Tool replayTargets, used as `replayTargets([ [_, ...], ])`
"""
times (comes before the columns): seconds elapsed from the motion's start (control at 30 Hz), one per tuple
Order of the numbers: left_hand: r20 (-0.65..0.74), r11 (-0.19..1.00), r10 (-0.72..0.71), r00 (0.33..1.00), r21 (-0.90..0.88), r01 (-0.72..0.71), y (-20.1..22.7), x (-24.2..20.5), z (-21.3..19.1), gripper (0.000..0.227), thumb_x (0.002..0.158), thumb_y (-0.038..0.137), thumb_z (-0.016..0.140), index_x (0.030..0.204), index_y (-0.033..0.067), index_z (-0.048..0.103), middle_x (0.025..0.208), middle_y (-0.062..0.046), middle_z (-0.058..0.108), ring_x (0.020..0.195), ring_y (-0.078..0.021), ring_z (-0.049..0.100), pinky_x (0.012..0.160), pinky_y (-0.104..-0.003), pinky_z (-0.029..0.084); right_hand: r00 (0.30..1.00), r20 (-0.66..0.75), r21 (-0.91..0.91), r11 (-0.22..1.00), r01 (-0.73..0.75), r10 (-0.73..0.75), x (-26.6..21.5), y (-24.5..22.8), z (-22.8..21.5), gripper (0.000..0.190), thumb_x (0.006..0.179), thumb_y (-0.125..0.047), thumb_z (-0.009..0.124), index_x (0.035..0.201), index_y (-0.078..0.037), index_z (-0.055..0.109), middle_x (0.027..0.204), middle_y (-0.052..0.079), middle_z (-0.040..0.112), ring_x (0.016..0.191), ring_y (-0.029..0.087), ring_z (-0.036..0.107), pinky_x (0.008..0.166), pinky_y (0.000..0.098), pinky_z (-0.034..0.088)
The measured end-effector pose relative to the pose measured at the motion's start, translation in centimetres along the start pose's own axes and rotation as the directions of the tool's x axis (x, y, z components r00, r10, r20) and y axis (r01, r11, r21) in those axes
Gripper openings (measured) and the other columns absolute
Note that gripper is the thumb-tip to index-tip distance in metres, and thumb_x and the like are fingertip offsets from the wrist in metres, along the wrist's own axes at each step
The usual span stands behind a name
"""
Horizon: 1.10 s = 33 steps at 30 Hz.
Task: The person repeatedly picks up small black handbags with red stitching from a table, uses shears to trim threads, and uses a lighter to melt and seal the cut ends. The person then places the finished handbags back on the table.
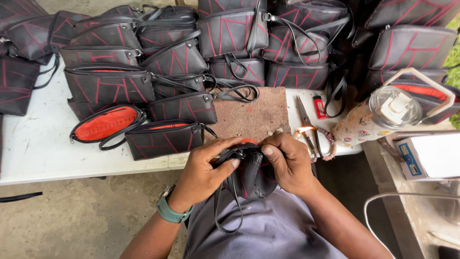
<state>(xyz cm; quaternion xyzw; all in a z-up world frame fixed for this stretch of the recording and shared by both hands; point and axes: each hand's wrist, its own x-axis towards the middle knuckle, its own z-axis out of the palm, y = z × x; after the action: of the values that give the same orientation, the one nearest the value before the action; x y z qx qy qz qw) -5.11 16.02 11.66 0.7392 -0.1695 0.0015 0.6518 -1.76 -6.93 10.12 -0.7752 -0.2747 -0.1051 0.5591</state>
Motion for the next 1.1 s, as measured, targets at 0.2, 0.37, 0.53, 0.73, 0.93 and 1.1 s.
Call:
replayTargets([
  [0.2, 0.394, 0.771, -0.141, 0.908, -0.532, 0.35, -3.5, 1.0, -2.9, 0.05, 0.086, 0.0, 0.073, 0.135, -0.0053, 0.064, 0.126, -0.012, 0.073, 0.117, -0.0184, 0.068, 0.109, -0.034, 0.05, 0.996, 0.074, 0.121, 0.991, 0.048, -0.057, 0.1, 1.0, 0.8, 0.023, 0.106, -0.022, 0.061, 0.093, -0.003, 0.062, 0.084, 0.005, 0.068, 0.073, 0.013, 0.064, 0.068, 0.0274, 0.052],
  [0.37, 0.503, 0.547, 0.039, 0.864, -0.734, 0.403, -6.0, -1.1, -2.8, 0.045, 0.09, 0.004, 0.079, 0.132, -0.0051, 0.067, 0.128, -0.01, 0.073, 0.119, -0.019, 0.067, 0.111, -0.035, 0.05, 0.982, 0.165, 0.243, 0.961, -0.135, 0.096, 1.1, 3.6, 2.4, 0.029, 0.11, -0.024, 0.055, 0.092, -0.001, 0.061, 0.084, 0.004, 0.063, 0.079, 0.011, 0.057, 0.074, 0.0281, 0.05],
  [0.53, 0.219, 0.711, -0.101, 0.97, -0.666, 0.224, -3.7, -0.8, -0.7, 0.033, 0.092, 0.011, 0.076, 0.121, -0.0025, 0.069, 0.108, -0.002, 0.073, 0.101, -0.011, 0.065, 0.095, -0.029, 0.052, 0.965, 0.214, 0.299, 0.93, -0.214, 0.154, 2.9, 4.5, 3.5, 0.025, 0.111, -0.026, 0.052, 0.108, -0.002, 0.061, 0.109, 0.006, 0.068, 0.101, 0.013, 0.062, 0.092, 0.0294, 0.052],
  [0.73, 0.009, 0.997, -0.079, 0.997, -0.015, 0.08, 0.2, 0.0, 0.3, 0.031, 0.093, 0.023, 0.078, 0.107, -0.0023, 0.067, 0.088, 0.0, 0.068, 0.084, -0.0043, 0.056, 0.076, -0.024, 0.053, 0.956, 0.292, 0.597, 0.778, -0.197, 0.018, -0.3, 1.5, 0.0, 0.058, 0.095, -0.028, 0.068, 0.145, -0.005, 0.049, 0.145, 0.01, 0.052, 0.138, 0.023, 0.051, 0.115, 0.0381, 0.043],
  [0.93, -0.068, 0.977, -0.083, 0.994, 0.189, 0.094, 0.8, 0.5, 2.2, 0.034, 0.089, 0.023, 0.085, 0.09, -0.0037, 0.063, 0.073, -0.004, 0.056, 0.07, -0.008, 0.047, 0.061, -0.027, 0.046, 0.992, 0.13, 0.362, 0.931, -0.053, 0.006, -0.7, 2.2, 0.3, 0.043, 0.092, -0.006, 0.077, 0.132, 0.0, 0.063, 0.138, 0.014, 0.063, 0.133, 0.024, 0.06, 0.113, 0.0365, 0.047],
  [1.1, -0.08, 0.992, -0.095, 0.992, 0.081, 0.102, 0.0, 0.3, 2.9, 0.027, 0.089, 0.024, 0.079, 0.098, -0.0003, 0.071, 0.074, 0.001, 0.065, 0.067, -0.0024, 0.053, 0.056, -0.024, 0.047, 0.991, 0.051, 0.264, 0.955, -0.134, 0.125, -1.5, 2.7, 0.2, 0.037, 0.09, -0.011, 0.079, 0.124, -0.001, 0.069, 0.114, 0.009, 0.072, 0.106, 0.015, 0.067, 0.094, 0.029, 0.053],
])
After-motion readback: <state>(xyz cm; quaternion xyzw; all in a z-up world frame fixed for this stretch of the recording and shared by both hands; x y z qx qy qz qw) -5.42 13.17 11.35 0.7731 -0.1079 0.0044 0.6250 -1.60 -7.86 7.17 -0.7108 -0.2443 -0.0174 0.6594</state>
